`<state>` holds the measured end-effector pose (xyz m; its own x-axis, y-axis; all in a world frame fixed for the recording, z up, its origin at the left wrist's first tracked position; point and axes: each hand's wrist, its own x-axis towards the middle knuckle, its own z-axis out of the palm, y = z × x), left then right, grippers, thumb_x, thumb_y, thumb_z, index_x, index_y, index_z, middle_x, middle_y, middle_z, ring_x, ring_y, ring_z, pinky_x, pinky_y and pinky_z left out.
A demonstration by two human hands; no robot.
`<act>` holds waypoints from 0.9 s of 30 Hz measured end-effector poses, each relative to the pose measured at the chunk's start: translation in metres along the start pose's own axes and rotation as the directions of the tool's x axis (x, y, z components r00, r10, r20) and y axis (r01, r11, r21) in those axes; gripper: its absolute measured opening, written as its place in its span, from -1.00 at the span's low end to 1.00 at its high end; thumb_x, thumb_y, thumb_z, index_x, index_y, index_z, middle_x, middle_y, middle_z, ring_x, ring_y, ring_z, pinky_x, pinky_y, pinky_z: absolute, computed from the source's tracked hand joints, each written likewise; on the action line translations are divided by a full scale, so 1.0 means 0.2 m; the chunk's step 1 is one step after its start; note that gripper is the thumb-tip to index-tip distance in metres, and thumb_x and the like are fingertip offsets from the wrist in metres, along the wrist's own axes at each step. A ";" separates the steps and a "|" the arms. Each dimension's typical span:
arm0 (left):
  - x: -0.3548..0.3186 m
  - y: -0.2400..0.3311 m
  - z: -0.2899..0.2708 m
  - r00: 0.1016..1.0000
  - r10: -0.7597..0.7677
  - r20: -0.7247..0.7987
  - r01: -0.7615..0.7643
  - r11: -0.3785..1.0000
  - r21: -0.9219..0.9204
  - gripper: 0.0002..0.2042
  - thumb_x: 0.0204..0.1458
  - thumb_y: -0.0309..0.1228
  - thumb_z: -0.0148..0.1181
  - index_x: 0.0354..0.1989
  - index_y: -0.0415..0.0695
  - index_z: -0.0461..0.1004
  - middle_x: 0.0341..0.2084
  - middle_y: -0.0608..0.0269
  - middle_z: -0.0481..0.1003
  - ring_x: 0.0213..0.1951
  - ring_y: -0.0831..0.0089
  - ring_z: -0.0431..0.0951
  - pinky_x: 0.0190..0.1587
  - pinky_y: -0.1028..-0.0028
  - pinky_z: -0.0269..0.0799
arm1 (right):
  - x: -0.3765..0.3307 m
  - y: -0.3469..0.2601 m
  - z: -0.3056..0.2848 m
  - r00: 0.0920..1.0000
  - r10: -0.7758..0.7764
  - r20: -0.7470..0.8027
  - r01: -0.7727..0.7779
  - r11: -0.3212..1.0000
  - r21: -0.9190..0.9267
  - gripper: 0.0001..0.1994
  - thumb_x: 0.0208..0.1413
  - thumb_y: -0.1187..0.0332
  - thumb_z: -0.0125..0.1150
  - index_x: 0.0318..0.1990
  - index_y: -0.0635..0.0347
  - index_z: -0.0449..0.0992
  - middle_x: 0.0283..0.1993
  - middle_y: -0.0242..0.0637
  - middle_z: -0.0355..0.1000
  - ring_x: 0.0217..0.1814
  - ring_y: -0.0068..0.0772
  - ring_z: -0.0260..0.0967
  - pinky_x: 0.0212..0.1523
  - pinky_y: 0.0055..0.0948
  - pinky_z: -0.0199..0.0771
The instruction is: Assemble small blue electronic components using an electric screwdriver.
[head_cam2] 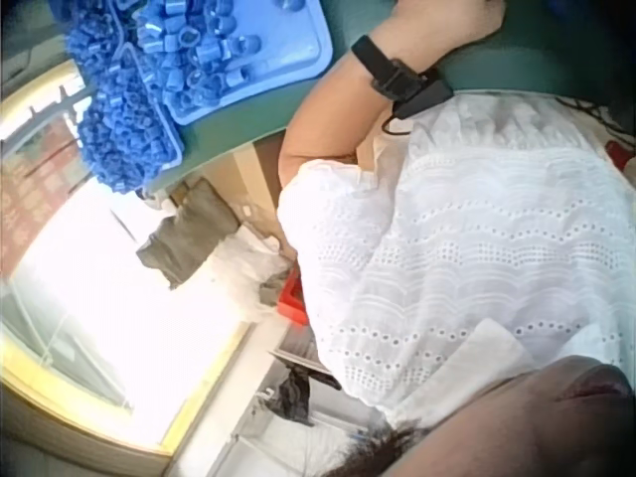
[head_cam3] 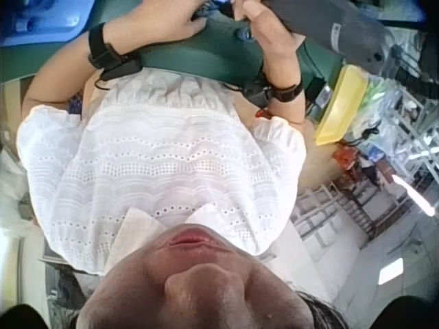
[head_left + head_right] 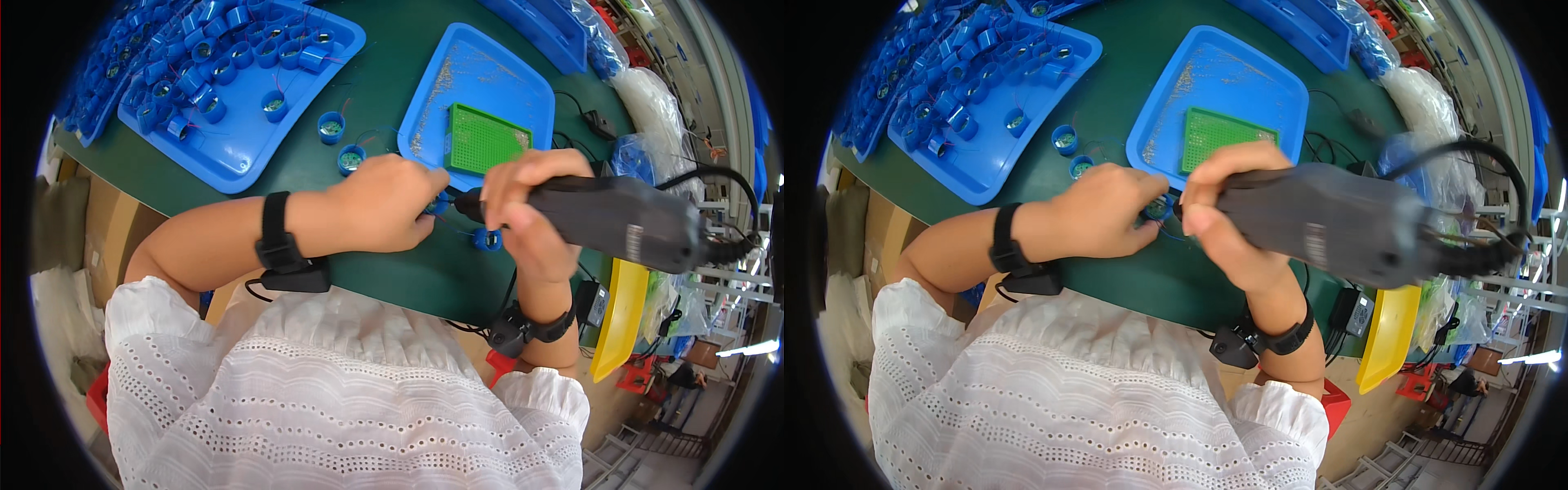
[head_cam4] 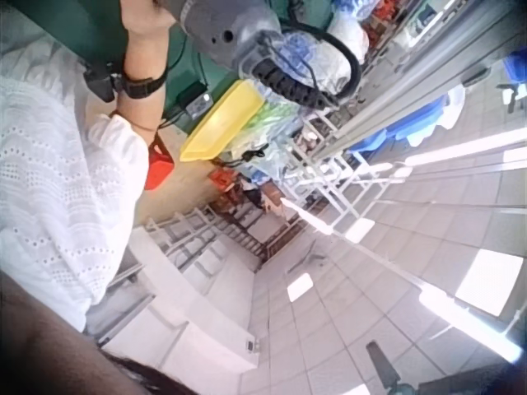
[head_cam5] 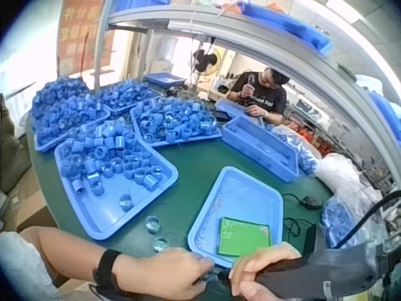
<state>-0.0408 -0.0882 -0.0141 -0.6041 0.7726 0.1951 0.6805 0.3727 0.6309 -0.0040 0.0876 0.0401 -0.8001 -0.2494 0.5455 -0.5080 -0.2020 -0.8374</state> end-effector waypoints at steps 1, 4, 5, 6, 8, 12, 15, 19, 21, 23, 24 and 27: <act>0.00 0.02 -0.03 1.000 0.004 0.003 -0.004 1.000 0.004 -0.77 -0.25 -0.44 0.19 -0.37 -0.24 0.41 -0.61 0.03 0.46 -0.51 0.03 0.48 -0.44 0.17 0.38 | 0.00 -0.02 -0.01 0.999 -0.028 -0.045 0.030 0.999 0.045 -0.74 -0.09 0.55 0.14 -0.20 0.32 0.29 -0.56 -0.31 0.33 -0.55 -0.50 0.31 -0.40 -0.44 0.37; 0.01 0.10 -0.15 0.997 0.074 -0.006 -0.073 0.992 0.102 -0.77 -0.28 -0.43 0.20 -0.41 -0.26 0.40 -0.56 0.03 0.46 -0.47 0.03 0.48 -0.43 0.18 0.37 | 0.02 -0.15 -0.04 0.997 -0.022 -0.071 0.033 0.987 0.154 -0.73 -0.05 0.45 0.16 -0.19 0.27 0.28 -0.57 -0.32 0.31 -0.56 -0.44 0.31 -0.35 -0.38 0.38; 0.02 0.11 -0.16 0.997 0.083 0.002 -0.083 0.991 0.105 -0.77 -0.28 -0.43 0.20 -0.41 -0.26 0.40 -0.56 0.03 0.46 -0.47 0.03 0.48 -0.43 0.18 0.37 | 0.01 -0.15 -0.04 0.996 -0.028 -0.081 0.040 0.988 0.150 -0.73 -0.05 0.45 0.16 -0.19 0.27 0.28 -0.57 -0.32 0.31 -0.56 -0.44 0.31 -0.35 -0.38 0.38; 0.03 0.12 -0.17 0.995 0.093 0.029 -0.096 0.988 0.125 -0.78 -0.28 -0.43 0.20 -0.43 -0.27 0.40 -0.55 0.02 0.46 -0.46 0.03 0.48 -0.42 0.18 0.37 | 0.01 -0.15 -0.03 0.996 -0.055 -0.070 0.063 0.991 0.121 -0.74 -0.06 0.46 0.17 -0.20 0.27 0.29 -0.56 -0.32 0.31 -0.55 -0.46 0.31 -0.36 -0.40 0.37; 0.06 0.13 -0.16 0.992 0.107 0.062 -0.116 0.982 0.150 -0.78 -0.27 -0.43 0.20 -0.44 -0.27 0.40 -0.54 0.01 0.46 -0.45 0.03 0.48 -0.41 0.17 0.37 | 0.00 -0.12 -0.02 0.995 -0.092 -0.029 0.092 0.995 0.025 -0.74 -0.09 0.52 0.18 -0.21 0.31 0.31 -0.54 -0.31 0.33 -0.55 -0.53 0.29 -0.43 -0.53 0.35; 0.05 0.09 -0.06 0.989 0.013 0.149 -0.032 0.992 0.125 -0.79 -0.27 -0.42 0.20 -0.47 -0.28 0.41 -0.53 0.00 0.45 -0.43 0.03 0.48 -0.38 0.18 0.38 | 0.01 -0.11 -0.03 0.992 -0.021 0.121 0.033 0.995 -0.096 -0.73 -0.13 0.59 0.15 -0.21 0.39 0.32 -0.55 -0.31 0.33 -0.54 -0.58 0.28 -0.48 -0.62 0.32; 0.01 0.05 -0.05 0.986 -0.025 0.162 -0.011 0.977 0.213 -0.78 -0.27 -0.41 0.22 -0.45 -0.28 0.42 -0.53 0.00 0.45 -0.42 0.03 0.48 -0.35 0.19 0.39 | 0.01 -0.14 -0.04 0.997 -0.038 0.066 0.031 0.993 0.110 -0.74 -0.13 0.61 0.12 -0.22 0.40 0.31 -0.54 -0.27 0.34 -0.56 -0.56 0.28 -0.50 -0.59 0.32; -0.06 0.05 -0.17 0.978 -0.185 0.096 0.126 0.893 0.433 -0.71 -0.31 -0.41 0.28 -0.40 -0.27 0.40 -0.44 -0.01 0.43 -0.35 0.04 0.46 -0.31 0.20 0.38 | -0.03 -0.23 -0.15 0.985 -0.117 -0.124 0.128 0.988 0.084 -0.76 -0.12 0.54 0.09 -0.24 0.32 0.29 -0.54 -0.27 0.29 -0.61 -0.45 0.25 -0.46 -0.45 0.32; -0.05 0.16 -0.25 0.987 -0.152 0.055 0.111 0.887 0.447 -0.67 -0.34 -0.40 0.32 -0.37 -0.26 0.40 -0.40 0.00 0.41 -0.32 0.05 0.45 -0.30 0.21 0.38 | -0.08 -0.28 -0.21 0.976 -0.115 -0.187 0.125 0.991 0.044 -0.75 -0.12 0.51 0.06 -0.22 0.27 0.30 -0.54 -0.27 0.28 -0.60 -0.40 0.25 -0.37 -0.38 0.28; -0.01 0.22 -0.23 0.999 0.039 0.003 -0.037 0.915 0.401 -0.59 -0.39 -0.39 0.38 -0.32 -0.23 0.38 -0.34 0.03 0.38 -0.27 0.09 0.42 -0.28 0.24 0.37 | -0.10 -0.32 -0.27 0.962 -0.143 -0.234 0.151 0.988 0.016 -0.75 -0.12 0.50 0.04 -0.20 0.26 0.31 -0.53 -0.27 0.27 -0.59 -0.40 0.25 -0.35 -0.36 0.27; 0.01 0.25 -0.18 0.981 0.195 -0.021 -0.175 0.922 0.346 -0.56 -0.41 -0.38 0.40 -0.29 -0.22 0.37 -0.32 0.06 0.36 -0.25 0.11 0.40 -0.28 0.25 0.36 | -0.10 -0.33 -0.28 0.947 -0.172 -0.270 0.177 0.984 -0.005 -0.74 -0.12 0.49 0.02 -0.19 0.26 0.32 -0.53 -0.27 0.26 -0.57 -0.39 0.25 -0.32 -0.35 0.25; 0.12 0.27 0.07 0.940 0.339 0.046 -0.342 0.923 0.177 -0.56 -0.36 -0.29 0.40 -0.32 -0.24 0.37 -0.36 0.10 0.32 -0.27 0.14 0.36 -0.25 0.27 0.31 | -0.09 -0.31 -0.33 0.926 -0.200 -0.320 0.202 0.979 -0.027 -0.72 -0.12 0.48 0.00 -0.17 0.26 0.33 -0.53 -0.27 0.27 -0.56 -0.40 0.25 -0.30 -0.33 0.25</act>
<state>-0.0129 -0.0422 0.0137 -0.3180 0.8759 0.3628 0.9079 0.1711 0.3828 0.0208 0.1671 0.0795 -0.7411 0.1124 0.6619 -0.6680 -0.2222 -0.7102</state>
